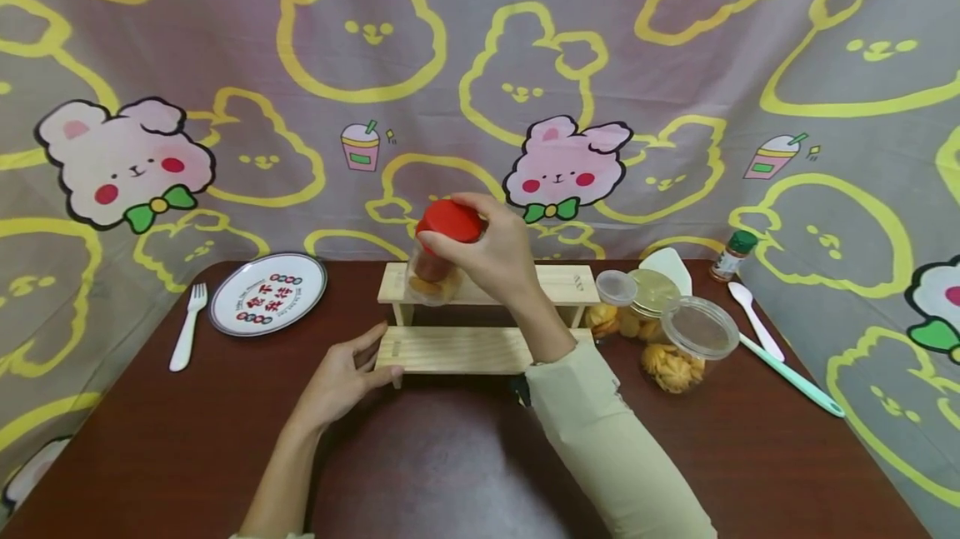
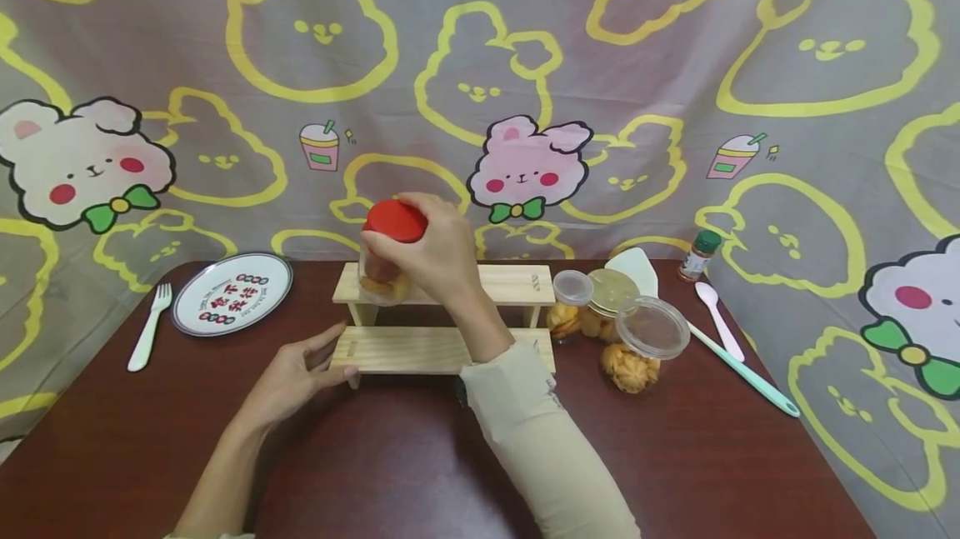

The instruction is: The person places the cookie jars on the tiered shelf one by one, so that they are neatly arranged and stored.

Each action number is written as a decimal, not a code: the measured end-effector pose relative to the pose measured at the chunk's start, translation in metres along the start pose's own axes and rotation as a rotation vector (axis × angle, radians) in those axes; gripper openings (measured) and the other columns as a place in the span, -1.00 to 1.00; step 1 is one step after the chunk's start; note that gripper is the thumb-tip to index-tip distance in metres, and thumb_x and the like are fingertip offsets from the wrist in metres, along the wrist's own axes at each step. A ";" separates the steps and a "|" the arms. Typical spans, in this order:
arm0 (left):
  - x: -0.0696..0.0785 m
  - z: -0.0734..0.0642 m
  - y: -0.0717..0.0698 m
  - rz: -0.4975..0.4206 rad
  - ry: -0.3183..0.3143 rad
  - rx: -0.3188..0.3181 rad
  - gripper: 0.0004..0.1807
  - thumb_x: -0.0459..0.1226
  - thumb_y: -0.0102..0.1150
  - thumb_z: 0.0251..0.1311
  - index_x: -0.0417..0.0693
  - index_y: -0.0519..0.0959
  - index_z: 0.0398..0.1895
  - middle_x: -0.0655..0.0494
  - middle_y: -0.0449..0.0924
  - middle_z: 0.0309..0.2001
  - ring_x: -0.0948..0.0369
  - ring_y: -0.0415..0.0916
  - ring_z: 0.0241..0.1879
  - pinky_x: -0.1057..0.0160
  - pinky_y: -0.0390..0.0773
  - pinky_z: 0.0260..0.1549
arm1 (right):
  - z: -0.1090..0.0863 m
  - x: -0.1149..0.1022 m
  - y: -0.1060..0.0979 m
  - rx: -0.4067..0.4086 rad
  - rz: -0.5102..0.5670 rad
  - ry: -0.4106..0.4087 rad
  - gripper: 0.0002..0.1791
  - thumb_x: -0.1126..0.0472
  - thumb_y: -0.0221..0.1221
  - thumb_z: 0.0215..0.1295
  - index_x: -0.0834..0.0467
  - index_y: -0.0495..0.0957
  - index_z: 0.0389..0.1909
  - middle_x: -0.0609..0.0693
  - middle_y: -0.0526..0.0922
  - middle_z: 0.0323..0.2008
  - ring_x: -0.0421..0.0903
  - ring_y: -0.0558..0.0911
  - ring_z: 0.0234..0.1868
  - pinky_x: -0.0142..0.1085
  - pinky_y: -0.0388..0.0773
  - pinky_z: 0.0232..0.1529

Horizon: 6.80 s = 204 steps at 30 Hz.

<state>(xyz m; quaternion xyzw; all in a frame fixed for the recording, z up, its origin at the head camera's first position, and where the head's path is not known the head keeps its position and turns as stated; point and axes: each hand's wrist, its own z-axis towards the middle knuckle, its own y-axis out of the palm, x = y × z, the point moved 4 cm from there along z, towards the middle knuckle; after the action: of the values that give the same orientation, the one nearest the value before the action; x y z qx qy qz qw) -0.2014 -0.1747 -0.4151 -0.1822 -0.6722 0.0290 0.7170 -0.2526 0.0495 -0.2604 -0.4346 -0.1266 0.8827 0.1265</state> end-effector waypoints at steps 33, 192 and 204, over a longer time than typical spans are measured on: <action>0.001 -0.001 0.000 -0.006 -0.004 -0.007 -0.17 -0.42 0.39 0.22 -0.50 0.17 0.47 -0.34 0.14 0.49 -0.11 0.25 0.37 0.18 0.45 0.21 | 0.023 -0.007 0.035 -0.110 -0.139 0.053 -0.24 -0.09 0.54 0.03 0.23 0.59 0.20 0.06 0.64 0.08 -0.03 0.58 0.01 -0.30 0.66 -0.11; 0.001 -0.001 0.001 0.022 -0.005 -0.012 -0.16 -0.44 0.38 0.21 -0.53 0.16 0.46 -0.38 0.13 0.47 -0.12 0.23 0.39 0.09 0.38 0.27 | -0.146 0.119 -0.258 -0.203 -0.525 0.243 -0.15 0.03 0.58 0.02 0.15 0.49 0.35 0.14 0.49 0.31 -0.15 0.42 0.15 -0.66 0.24 -0.10; 0.002 -0.002 0.001 0.018 -0.011 -0.008 -0.16 -0.43 0.39 0.20 -0.52 0.16 0.46 -0.38 0.14 0.47 -0.10 0.21 0.40 0.10 0.38 0.28 | -0.144 0.110 -0.265 -0.079 -0.429 0.204 -0.25 0.19 0.57 0.03 0.10 0.56 0.31 -0.13 0.52 0.31 -0.57 0.34 0.20 -0.78 0.31 -0.03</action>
<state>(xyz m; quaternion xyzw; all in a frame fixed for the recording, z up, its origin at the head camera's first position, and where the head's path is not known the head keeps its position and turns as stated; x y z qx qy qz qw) -0.1992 -0.1735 -0.4134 -0.1910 -0.6744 0.0340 0.7124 -0.1726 0.3510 -0.3379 -0.4895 -0.2371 0.7814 0.3060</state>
